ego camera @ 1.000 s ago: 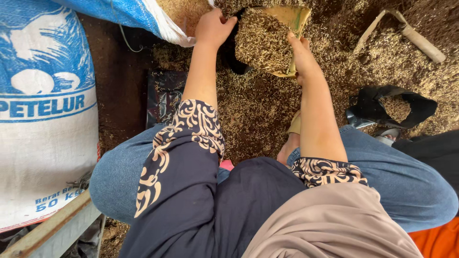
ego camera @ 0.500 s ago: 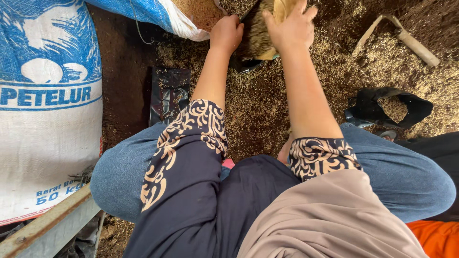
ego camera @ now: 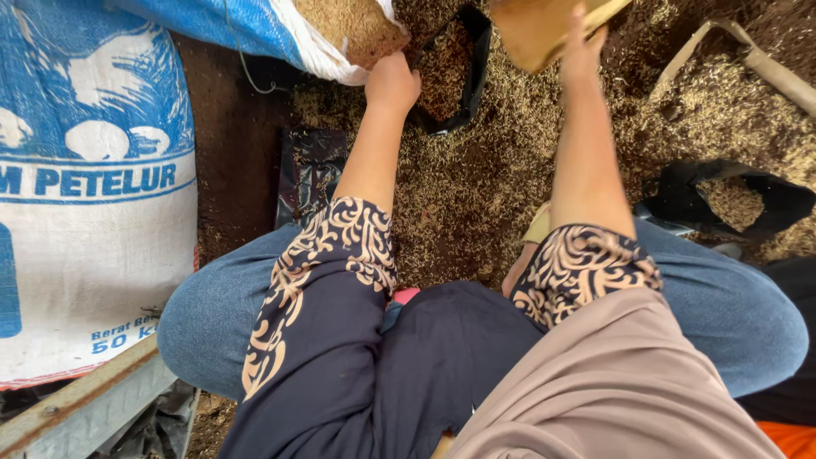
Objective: The person scoops grains from a large sack using a scoop and pours them into small black plastic bags. The person then folds and seals the bags by hand, placing them aside.
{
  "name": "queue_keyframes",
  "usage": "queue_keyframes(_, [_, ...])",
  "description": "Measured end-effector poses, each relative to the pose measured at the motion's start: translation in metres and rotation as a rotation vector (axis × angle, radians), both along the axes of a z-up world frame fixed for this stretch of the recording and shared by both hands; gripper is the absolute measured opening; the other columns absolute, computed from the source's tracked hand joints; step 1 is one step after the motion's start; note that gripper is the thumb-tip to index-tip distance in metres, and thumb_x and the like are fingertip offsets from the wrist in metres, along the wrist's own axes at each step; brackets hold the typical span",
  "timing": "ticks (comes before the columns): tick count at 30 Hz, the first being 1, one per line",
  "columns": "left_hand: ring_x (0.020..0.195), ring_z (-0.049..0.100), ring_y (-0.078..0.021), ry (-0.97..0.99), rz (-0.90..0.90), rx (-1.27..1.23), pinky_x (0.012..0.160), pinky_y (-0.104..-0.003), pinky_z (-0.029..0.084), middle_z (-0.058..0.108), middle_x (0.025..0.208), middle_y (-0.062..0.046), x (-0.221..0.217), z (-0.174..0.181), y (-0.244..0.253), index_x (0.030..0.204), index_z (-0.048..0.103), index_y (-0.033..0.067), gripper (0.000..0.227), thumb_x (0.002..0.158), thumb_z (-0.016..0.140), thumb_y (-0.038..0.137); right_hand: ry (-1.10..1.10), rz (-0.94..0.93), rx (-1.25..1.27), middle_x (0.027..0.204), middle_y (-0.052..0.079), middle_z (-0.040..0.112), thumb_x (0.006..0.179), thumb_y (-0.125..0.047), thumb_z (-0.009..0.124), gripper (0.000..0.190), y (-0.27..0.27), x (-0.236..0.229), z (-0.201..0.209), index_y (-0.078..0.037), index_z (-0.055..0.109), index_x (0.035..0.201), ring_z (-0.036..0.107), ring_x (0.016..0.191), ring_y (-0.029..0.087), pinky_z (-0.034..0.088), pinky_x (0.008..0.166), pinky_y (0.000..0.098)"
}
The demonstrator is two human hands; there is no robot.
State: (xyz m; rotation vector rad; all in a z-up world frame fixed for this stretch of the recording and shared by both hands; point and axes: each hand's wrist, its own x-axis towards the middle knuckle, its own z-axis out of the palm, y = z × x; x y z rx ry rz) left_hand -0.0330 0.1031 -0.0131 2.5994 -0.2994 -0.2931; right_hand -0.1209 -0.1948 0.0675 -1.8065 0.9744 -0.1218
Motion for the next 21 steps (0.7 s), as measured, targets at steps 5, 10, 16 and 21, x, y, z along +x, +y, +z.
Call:
queue_keyframes(5, [0.083, 0.07, -0.0363, -0.028, -0.02, 0.001, 0.073, -0.05, 0.056, 0.072, 0.089, -0.016, -0.007, 0.011, 0.001, 0.097, 0.07, 0.0035, 0.029, 0.1, 0.057, 0.03, 0.126, 0.282, -0.376, 0.103, 0.012, 0.071, 0.099, -0.06, 0.058, 0.051, 0.084, -0.01, -0.047, -0.009, 0.059, 0.107, 0.072, 0.099, 0.028, 0.06, 0.087, 0.0413])
queue_keyframes(10, [0.082, 0.071, -0.0339, -0.051, -0.047, -0.05, 0.074, -0.048, 0.056, 0.072, 0.088, -0.012, -0.033, 0.034, -0.012, 0.096, 0.071, 0.0082, 0.029, 0.1, 0.055, 0.031, 0.135, 0.47, -0.696, 0.085, 0.011, 0.072, 0.102, -0.041, 0.062, 0.03, 0.103, -0.009, -0.043, -0.011, 0.068, 0.098, 0.069, 0.077, 0.03, 0.056, 0.073, 0.0483])
queue_keyframes(16, [0.092, 0.068, -0.0406, -0.04, 0.214, -0.233, 0.083, -0.05, 0.053, 0.073, 0.098, -0.018, -0.037, 0.022, 0.008, 0.099, 0.073, 0.0057, 0.034, 0.101, 0.054, 0.035, 0.175, 0.383, -0.536, 0.083, 0.01, 0.071, 0.1, -0.031, 0.062, 0.021, 0.046, -0.027, -0.03, -0.012, 0.069, 0.093, 0.067, 0.072, 0.025, 0.054, 0.065, 0.0447])
queue_keyframes(21, [0.099, 0.066, -0.0442, -0.073, 0.201, -0.267, 0.083, -0.051, 0.052, 0.071, 0.108, -0.022, -0.027, 0.022, 0.026, 0.108, 0.071, 0.004, 0.037, 0.099, 0.053, 0.035, 0.203, 0.529, -0.432, 0.081, 0.008, 0.068, 0.102, -0.031, 0.062, 0.021, 0.056, -0.02, -0.017, -0.013, 0.069, 0.093, 0.064, 0.074, 0.022, 0.053, 0.066, 0.0398])
